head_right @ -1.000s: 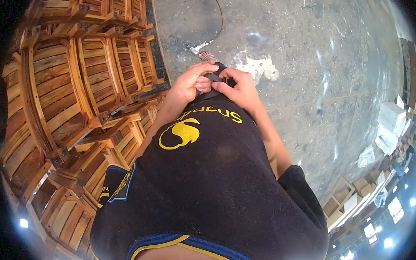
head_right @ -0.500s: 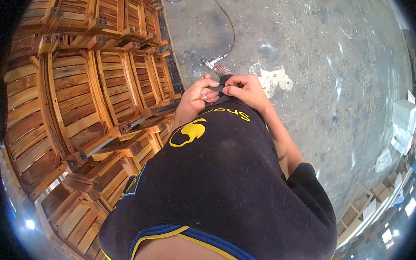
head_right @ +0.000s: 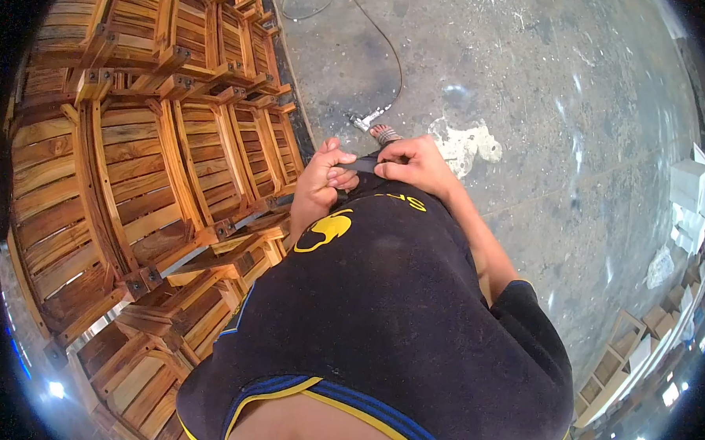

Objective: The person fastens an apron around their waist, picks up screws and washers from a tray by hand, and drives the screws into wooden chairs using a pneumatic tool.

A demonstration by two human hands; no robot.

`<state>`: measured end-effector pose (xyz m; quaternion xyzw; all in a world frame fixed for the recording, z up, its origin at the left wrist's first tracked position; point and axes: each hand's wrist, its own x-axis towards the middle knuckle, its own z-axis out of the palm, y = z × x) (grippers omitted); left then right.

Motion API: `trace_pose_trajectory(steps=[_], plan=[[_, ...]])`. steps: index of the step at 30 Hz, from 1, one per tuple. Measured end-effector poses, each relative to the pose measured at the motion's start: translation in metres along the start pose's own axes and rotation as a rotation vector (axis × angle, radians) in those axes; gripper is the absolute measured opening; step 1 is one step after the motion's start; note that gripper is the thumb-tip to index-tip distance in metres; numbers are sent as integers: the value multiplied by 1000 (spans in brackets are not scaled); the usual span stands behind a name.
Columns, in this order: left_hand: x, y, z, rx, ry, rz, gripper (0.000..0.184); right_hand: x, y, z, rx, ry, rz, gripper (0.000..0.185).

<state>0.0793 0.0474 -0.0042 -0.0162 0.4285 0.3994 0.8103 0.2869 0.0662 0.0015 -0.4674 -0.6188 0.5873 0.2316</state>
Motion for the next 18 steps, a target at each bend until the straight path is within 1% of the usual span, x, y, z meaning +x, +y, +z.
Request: trace_pose_trajectory(steps=[3,5,6,7,9,10,11,13,14,16,18], plan=[[0,1,1,-1,24,28,33,1,-4,-2,-11,-32,-47,19],[3,0,-1,3,-22,3,35,2,-2,-3,27,-61,-35,18],[1,0,4,73,2,58,34,5,8,-6,61,-133,-37,17],[0,3,9,40,33,65,34,6,7,-10,94,-196,25,17],[3,6,15,264,-30,134,34,11,2,-19,10,-301,65,17],[3,5,16,237,-16,121,34,10,-4,-21,75,-326,96,17],[4,6,17,262,-48,134,33,10,-11,-25,85,-362,134,18],[5,13,27,293,-106,154,33,3,-9,-24,288,-370,235,20],[1,15,32,252,-131,123,32,-3,-13,-25,280,-362,240,20],[-10,21,37,188,-197,51,32,-10,-40,-24,359,-316,266,23],[-19,32,37,135,-205,65,33,-4,-61,-19,374,-297,284,23]])
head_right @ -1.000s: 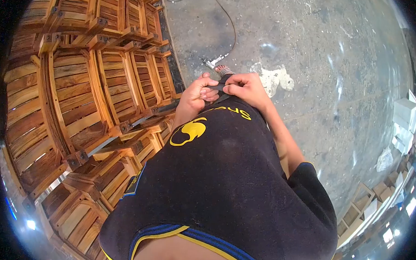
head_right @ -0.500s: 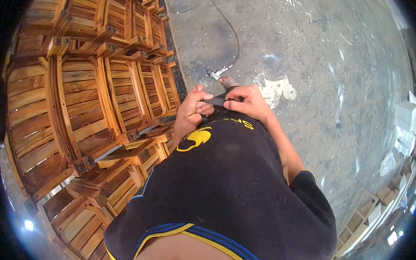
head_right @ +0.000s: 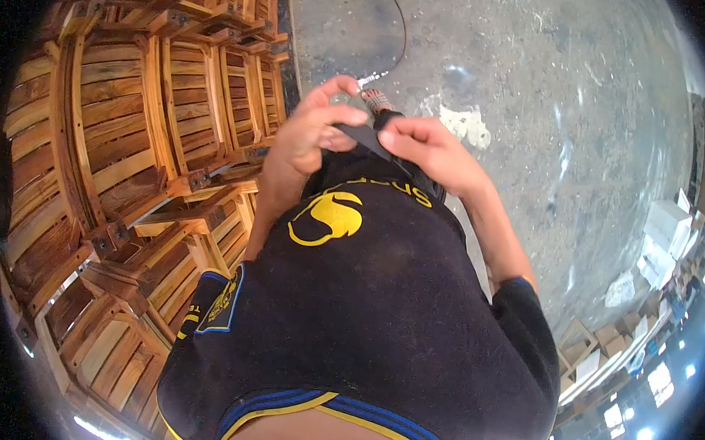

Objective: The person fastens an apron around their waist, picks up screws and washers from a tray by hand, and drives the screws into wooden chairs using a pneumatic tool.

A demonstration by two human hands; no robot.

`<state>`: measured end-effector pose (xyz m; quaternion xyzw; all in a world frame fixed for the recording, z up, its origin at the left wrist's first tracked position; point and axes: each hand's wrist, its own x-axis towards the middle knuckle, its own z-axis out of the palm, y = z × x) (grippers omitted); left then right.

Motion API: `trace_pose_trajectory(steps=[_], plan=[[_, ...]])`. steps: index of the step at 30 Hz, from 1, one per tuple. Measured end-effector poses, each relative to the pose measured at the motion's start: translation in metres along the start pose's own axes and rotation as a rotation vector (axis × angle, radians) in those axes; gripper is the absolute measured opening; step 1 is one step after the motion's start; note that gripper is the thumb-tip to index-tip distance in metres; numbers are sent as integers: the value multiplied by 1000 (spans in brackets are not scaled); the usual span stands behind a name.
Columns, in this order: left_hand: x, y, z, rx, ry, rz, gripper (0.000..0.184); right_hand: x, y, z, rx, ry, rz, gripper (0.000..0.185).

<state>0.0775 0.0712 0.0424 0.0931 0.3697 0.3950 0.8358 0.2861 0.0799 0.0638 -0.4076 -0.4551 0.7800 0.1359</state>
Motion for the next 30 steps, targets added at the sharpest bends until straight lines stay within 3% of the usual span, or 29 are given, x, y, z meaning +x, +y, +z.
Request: trace_pose_trajectory(steps=[3,5,9,13,15,17,19,21,23,27,30], plan=[[12,-2,-17,-18,68,61,33,25,12,-4,-194,34,-68,27],[33,-19,-42,-166,27,19,31,42,21,-11,-462,46,-378,31],[43,-26,-48,-318,143,-30,24,38,33,-11,-380,-14,-114,34],[42,-27,-40,-512,313,-103,21,35,41,0,-511,176,-173,32],[49,-36,-46,-414,371,-97,25,37,40,5,-533,231,-120,30],[50,-44,-50,-361,400,-104,30,40,40,5,-899,308,-235,27],[49,-49,-63,-293,427,-119,34,37,39,5,-912,274,-185,27],[46,-42,-79,-453,509,-170,51,35,36,5,-925,245,-140,27],[45,-42,-74,-466,542,-180,48,25,37,8,-960,261,-299,25],[43,-40,-68,-476,593,-191,44,18,33,7,-1004,233,-178,28],[41,-37,-62,-361,540,-62,25,21,39,5,-999,262,-279,29]])
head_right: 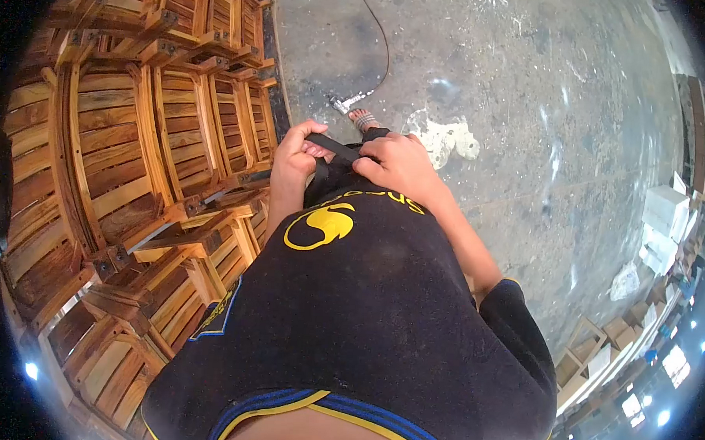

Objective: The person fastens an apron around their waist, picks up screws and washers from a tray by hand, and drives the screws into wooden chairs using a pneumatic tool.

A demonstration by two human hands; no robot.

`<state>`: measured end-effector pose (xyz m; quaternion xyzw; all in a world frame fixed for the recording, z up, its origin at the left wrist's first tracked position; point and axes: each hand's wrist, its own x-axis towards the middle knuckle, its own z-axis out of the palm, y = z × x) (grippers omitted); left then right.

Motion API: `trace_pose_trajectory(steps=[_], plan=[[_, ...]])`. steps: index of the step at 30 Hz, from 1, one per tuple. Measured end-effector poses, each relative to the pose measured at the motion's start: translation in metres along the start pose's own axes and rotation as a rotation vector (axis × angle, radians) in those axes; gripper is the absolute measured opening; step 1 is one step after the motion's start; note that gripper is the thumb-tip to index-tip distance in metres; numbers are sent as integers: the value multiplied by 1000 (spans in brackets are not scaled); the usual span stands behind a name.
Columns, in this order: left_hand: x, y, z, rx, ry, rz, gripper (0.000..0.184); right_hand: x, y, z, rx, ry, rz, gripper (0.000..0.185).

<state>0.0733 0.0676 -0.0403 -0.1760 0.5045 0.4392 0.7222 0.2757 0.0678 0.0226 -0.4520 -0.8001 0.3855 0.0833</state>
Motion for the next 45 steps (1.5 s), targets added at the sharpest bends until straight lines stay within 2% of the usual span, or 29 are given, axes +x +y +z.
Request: trace_pose_trajectory(steps=[1,3,5,7,9,10,14,19,21,23,26,27,29,32,33,35,36,39,41,42,43,45], plan=[[1,2,1,-7,-1,4,25,1,1,-1,52,-3,-6,30],[2,8,6,169,-204,248,21,8,8,-6,123,-26,-63,30],[-1,6,15,153,-125,290,21,13,12,-11,267,-173,27,27],[1,7,17,282,-162,373,16,19,20,-12,325,-189,-50,31],[-4,8,17,332,-174,389,12,25,25,-19,660,-317,281,37],[-5,9,18,396,-152,405,11,32,29,-23,661,-351,251,44],[-7,12,15,511,-176,418,10,52,27,-26,645,-480,192,39],[-3,15,7,440,-146,443,13,52,8,-12,626,-558,48,35],[1,12,1,391,-131,452,15,48,-5,-21,206,-498,32,38],[3,8,-1,238,-36,437,14,40,-9,-18,137,-477,66,38],[8,2,-6,116,-70,368,21,26,-5,-10,-3,-226,-68,33],[6,0,-4,117,-73,368,21,25,-8,-12,-5,-224,-67,33],[-1,-6,0,-28,47,366,29,23,-16,-17,26,-277,88,31],[1,-12,1,-168,108,313,33,13,-17,-10,100,-176,129,29],[7,-15,-4,-167,104,305,33,10,-16,-10,97,-175,136,29],[22,-22,-20,-188,-36,249,35,2,-13,-9,236,-105,185,28],[26,-21,-22,-191,-46,249,35,-1,-13,-6,179,-28,127,27],[31,-24,-18,-201,-100,162,31,2,-9,-7,112,-66,130,27],[5,-7,2,21,-114,346,26,8,-16,-16,148,-138,184,27],[-2,-1,9,147,-48,388,19,11,-17,-19,188,-206,209,28],[-7,7,14,135,-26,381,19,15,-17,-21,230,-275,237,30],[-15,19,18,510,-144,446,22,34,-4,-15,489,-365,213,36]])
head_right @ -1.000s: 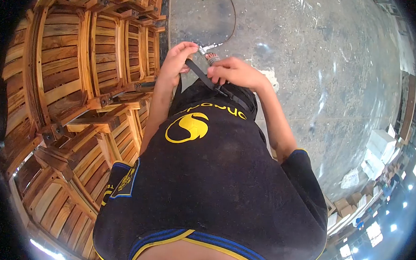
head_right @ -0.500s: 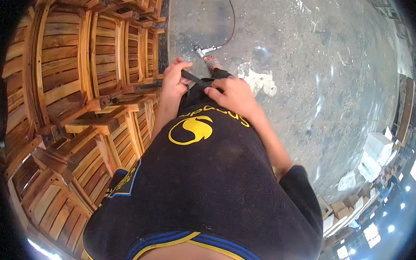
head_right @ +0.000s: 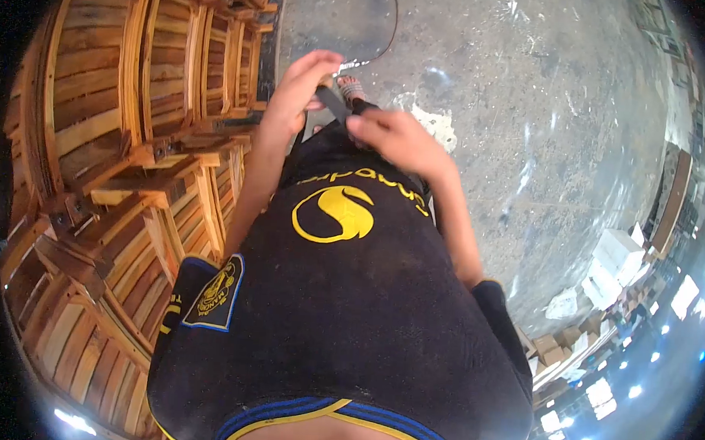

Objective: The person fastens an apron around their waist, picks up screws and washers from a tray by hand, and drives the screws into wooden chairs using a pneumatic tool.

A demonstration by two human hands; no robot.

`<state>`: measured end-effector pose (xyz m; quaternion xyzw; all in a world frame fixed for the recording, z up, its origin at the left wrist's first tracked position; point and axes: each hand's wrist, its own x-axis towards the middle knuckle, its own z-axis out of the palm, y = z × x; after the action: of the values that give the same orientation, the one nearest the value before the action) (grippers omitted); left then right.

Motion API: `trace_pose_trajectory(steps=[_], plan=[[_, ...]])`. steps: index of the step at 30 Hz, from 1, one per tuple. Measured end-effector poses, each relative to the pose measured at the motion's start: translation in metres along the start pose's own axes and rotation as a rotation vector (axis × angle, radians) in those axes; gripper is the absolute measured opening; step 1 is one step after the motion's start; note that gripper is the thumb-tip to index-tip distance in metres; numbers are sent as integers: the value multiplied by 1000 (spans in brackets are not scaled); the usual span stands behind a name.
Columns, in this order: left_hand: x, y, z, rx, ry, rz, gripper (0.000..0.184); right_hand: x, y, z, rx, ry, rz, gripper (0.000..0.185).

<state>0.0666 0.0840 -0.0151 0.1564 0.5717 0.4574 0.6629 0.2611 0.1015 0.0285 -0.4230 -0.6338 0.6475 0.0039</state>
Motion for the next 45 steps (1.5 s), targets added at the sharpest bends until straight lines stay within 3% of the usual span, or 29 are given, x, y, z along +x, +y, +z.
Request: trace_pose_trajectory(steps=[2,5,8,10,12,14,18,20,23,28,34,36,37,39,41,43,45], plan=[[-10,13,-1,36,-74,-22,23,32,-10,-3,321,-159,5,32],[-24,21,-24,4,-167,-34,26,72,-24,3,539,-398,190,28],[-64,0,-73,-116,-162,-45,28,97,-31,14,630,-470,294,26],[-105,-37,-88,-79,-152,8,26,100,-42,18,521,-527,347,28],[-149,-73,-86,-167,-81,-30,23,106,-33,22,635,-475,433,31],[-179,-104,-77,-261,67,25,20,110,-28,29,551,-544,456,31],[-195,-124,-47,-582,431,115,15,114,-34,46,362,-680,444,32],[-186,-131,-42,-896,546,337,17,116,-38,50,307,-740,475,33],[-180,-115,-41,-1076,552,329,20,117,-42,43,205,-691,524,36],[-172,-102,-44,-1113,486,347,20,114,-46,32,128,-681,462,38],[-175,-112,-57,-939,470,267,19,106,-55,36,81,-650,381,38],[-184,-110,-55,-384,427,123,16,107,-54,31,167,-607,376,37],[-185,-118,-56,-358,398,123,16,105,-52,28,188,-577,362,37],[-185,-137,-60,12,291,316,23,104,-49,21,233,-542,325,30],[-207,-122,-67,-50,229,60,30,96,-54,21,58,-570,283,32],[-222,-111,-80,250,187,-55,30,89,-55,22,-32,-543,222,33],[-225,-116,-93,391,184,-98,28,90,-49,14,-225,-510,-29,22]])
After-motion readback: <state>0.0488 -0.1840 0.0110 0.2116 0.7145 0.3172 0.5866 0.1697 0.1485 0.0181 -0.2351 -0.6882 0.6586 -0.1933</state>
